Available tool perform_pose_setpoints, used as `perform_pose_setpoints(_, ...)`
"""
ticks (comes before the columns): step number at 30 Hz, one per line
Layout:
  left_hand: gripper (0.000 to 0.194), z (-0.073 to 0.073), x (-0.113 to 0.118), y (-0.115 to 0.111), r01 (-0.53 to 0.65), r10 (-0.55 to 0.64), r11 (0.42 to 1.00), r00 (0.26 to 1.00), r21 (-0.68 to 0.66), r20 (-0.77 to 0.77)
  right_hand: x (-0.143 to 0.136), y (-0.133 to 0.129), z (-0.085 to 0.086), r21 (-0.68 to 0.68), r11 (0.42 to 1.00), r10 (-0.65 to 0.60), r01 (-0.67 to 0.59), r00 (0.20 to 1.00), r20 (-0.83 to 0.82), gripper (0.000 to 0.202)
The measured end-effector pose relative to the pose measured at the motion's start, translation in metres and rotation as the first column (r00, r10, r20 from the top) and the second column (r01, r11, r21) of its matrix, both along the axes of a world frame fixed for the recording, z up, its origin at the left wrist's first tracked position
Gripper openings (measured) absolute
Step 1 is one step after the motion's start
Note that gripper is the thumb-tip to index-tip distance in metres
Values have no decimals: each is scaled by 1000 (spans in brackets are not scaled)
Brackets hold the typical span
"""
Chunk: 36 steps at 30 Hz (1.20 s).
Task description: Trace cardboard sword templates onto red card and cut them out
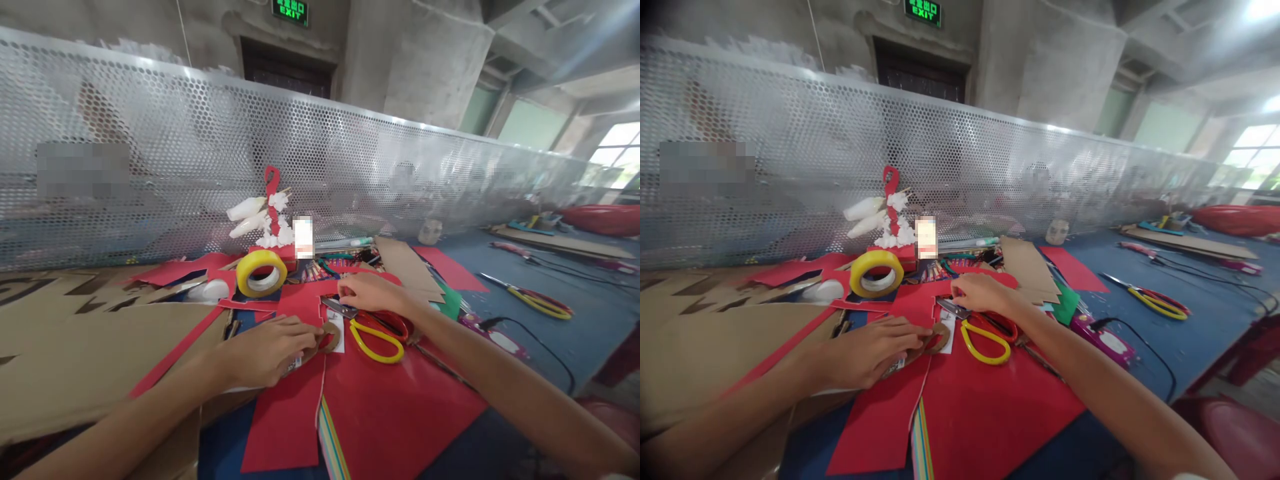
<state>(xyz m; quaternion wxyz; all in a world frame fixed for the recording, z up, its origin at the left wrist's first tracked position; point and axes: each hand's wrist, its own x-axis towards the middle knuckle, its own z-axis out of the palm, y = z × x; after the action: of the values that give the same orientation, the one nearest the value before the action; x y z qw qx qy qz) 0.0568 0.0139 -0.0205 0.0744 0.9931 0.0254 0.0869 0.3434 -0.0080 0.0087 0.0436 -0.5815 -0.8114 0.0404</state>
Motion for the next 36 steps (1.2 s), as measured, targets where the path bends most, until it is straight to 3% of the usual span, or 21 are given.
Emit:
perform_pose_setpoints(9,66,-12,9,-15,-39,66,966,993,254,-99,-22,4,16,-32,999,43,-44,999,-21,14)
perform_pose_setpoints(15,69,-9,10,-27,-85,128,954,983,286,-133,-50,23,30,-12,989,147,-147,989,9,16)
perform_pose_setpoints(17,67,-7,10,-28,-86,134,952,980,293,-147,-44,31,45,38,994,101,-100,995,-9,17)
perform_pose_setpoints(20,61,-6,10,-28,-89,142,951,976,295,-163,-18,45,73,124,989,-72,83,994,-87,16)
perform_pose_setpoints(23,58,-6,9,-27,-98,144,956,978,275,-151,12,56,87,93,979,-163,179,974,-158,18)
perform_pose_setpoints(26,65,-6,8,-25,-104,147,963,976,250,-158,27,60,78,11,985,-171,174,976,-133,19)
perform_pose_setpoints(31,66,-7,5,-22,-105,140,971,979,216,-150,22,57,35,-35,997,-78,75,995,-67,29)
perform_pose_setpoints(36,44,-3,7,-25,-142,159,977,982,162,-102,15,63,3,-35,999,14,-14,1000,19,50)
